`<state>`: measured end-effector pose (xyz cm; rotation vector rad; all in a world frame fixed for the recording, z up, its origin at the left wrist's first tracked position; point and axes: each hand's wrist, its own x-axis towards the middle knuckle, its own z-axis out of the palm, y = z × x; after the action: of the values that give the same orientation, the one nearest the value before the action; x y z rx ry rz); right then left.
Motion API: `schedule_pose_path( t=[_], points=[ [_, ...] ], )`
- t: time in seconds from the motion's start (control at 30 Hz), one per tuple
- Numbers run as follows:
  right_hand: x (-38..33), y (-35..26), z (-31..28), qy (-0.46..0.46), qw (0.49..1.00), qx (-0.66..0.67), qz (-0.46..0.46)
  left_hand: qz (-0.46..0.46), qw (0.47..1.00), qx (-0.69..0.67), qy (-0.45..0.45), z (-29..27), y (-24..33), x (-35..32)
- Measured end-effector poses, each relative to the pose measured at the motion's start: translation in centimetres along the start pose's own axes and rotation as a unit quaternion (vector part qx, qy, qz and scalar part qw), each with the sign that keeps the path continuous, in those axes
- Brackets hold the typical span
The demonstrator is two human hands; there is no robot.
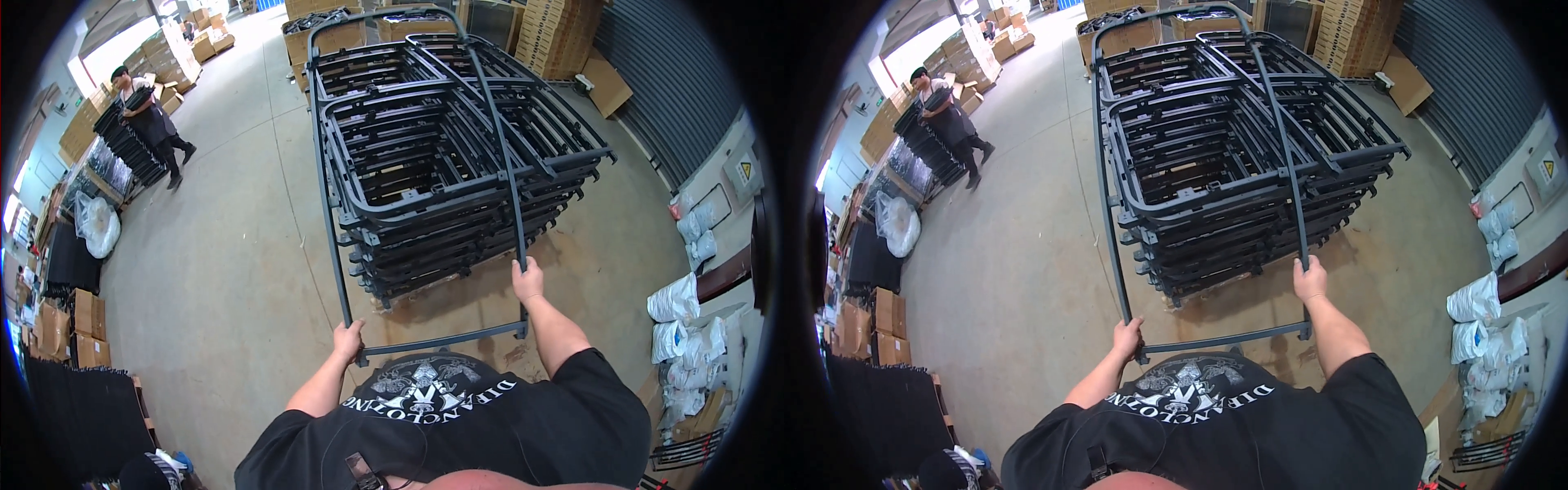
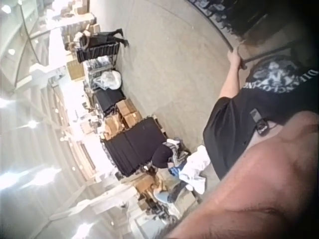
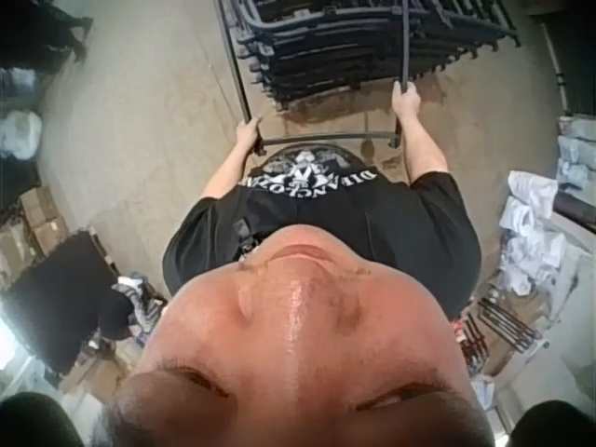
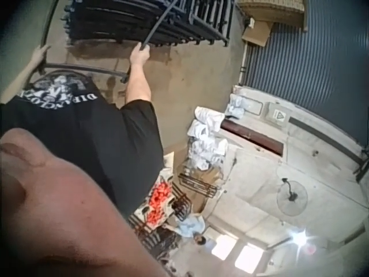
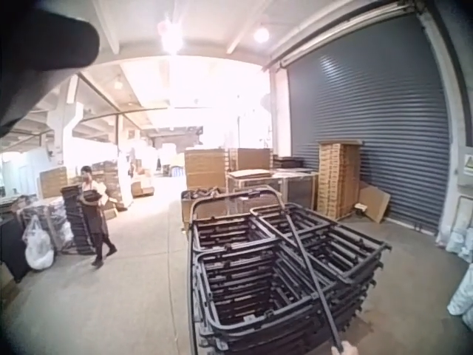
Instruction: Assembling and organizing black metal frame components using bolts and plastic caps in a warehouse setting.
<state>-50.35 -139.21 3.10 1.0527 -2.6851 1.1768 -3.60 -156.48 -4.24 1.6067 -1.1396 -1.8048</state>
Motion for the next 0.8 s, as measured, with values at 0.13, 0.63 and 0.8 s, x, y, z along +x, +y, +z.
schedule_pose_path(
  t=[0.13, 0.63, 0.8],
  points=[
    [-1.3, 3.1, 4.0, -0.096, 0.988, 0.013, 0.122, 0.046, 0.997, 0.030, 0.047, -1.0, -2.5, -1.4],
    [-6.8, 15.0, 5.8, -0.195, 0.941, 0.146, 0.235, -0.011, 0.987, 0.109, 0.113, 4.6, -2.8, -0.6],
    [-0.9, 16.5, 5.0, -0.257, 0.918, 0.207, 0.220, 0.007, 0.996, 0.011, 0.090, 8.5, 3.5, 1.8]
  ],
)
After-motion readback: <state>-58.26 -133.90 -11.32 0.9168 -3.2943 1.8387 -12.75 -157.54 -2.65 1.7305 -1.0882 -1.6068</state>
